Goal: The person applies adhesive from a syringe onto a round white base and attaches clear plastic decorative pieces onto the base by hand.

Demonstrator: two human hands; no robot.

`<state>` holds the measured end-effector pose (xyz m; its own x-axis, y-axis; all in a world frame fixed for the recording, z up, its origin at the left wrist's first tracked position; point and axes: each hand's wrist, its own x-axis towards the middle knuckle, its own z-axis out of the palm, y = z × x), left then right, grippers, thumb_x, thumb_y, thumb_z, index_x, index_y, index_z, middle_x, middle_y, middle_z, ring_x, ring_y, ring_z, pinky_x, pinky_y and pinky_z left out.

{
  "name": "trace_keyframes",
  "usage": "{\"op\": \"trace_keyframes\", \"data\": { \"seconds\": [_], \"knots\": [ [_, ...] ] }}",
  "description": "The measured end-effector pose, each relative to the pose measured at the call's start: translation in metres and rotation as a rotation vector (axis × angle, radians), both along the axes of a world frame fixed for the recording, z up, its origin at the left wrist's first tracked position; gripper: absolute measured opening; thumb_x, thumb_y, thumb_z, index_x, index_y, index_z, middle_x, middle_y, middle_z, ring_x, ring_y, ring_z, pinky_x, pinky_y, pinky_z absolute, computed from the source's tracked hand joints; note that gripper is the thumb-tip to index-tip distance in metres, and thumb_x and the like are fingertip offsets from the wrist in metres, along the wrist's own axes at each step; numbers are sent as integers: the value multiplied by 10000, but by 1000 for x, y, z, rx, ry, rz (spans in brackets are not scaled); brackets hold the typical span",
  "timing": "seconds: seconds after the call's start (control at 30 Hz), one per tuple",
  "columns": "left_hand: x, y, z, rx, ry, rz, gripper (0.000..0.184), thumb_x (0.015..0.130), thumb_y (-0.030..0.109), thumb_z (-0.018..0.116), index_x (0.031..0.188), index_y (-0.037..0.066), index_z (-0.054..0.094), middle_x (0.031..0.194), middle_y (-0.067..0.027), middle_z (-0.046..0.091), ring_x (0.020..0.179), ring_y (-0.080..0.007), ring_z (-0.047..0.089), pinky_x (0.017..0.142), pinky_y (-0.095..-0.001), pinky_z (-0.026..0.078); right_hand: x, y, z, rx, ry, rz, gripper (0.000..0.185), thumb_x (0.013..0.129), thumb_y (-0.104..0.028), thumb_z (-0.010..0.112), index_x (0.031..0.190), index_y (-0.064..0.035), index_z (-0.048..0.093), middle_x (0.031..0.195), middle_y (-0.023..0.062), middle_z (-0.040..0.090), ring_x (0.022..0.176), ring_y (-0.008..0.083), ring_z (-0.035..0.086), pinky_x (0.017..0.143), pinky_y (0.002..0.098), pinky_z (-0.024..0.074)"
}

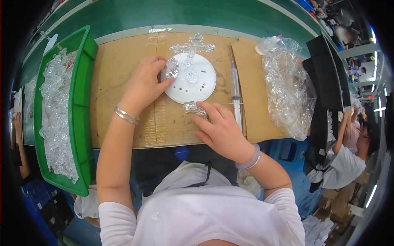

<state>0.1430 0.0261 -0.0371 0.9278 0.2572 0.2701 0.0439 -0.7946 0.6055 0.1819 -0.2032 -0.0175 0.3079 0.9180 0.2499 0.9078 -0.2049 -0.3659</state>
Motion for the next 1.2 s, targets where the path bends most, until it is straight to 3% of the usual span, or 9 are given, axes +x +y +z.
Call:
{"op": "trace_keyframes", "data": {
  "seconds": [0.57,0.87,0.97,1.03,1.17,1.2],
  "knots": [
    [-4,-5,-4,-101,14,63,218,684,127,664,820,-34,609,930,-124,573,895,-283,510,782,-348,417,10,15,0,-38,113,-153,368,721,-33,576,1080,-25,496,966,132,518,869,288,506,749,363,417],
    [-5,-16,-5,-5,-42,125,301,687,139,667,919,-36,588,958,-134,550,930,-295,496,816,-362,405,13,29,-1,-5,15,-144,310,716,-40,589,1021,-16,535,932,133,524,844,297,509,733,359,422],
    [-5,-14,-1,-71,-105,125,296,692,129,662,933,-27,589,949,-141,547,900,-280,507,794,-348,413,16,30,2,67,137,-193,260,726,-50,598,978,-14,545,943,134,533,863,301,515,735,367,424],
    [0,-5,-5,-371,-76,-37,323,683,96,678,970,-12,575,843,-94,547,771,-189,507,658,-280,431,23,32,3,106,178,-197,221,738,-58,601,949,-17,550,962,139,538,884,302,518,738,368,426],
    [5,4,1,-306,71,-111,317,692,76,666,981,-10,569,816,-91,538,735,-176,491,644,-267,422,26,45,0,187,215,-177,220,731,-54,599,944,-24,555,945,137,540,881,305,517,740,371,427],
    [5,5,4,-307,102,-115,320,695,85,657,986,-11,564,837,-117,548,762,-219,508,683,-299,425,25,48,0,128,181,-160,214,727,-54,594,935,-23,553,928,140,535,873,307,516,737,376,427]
  ]
}}
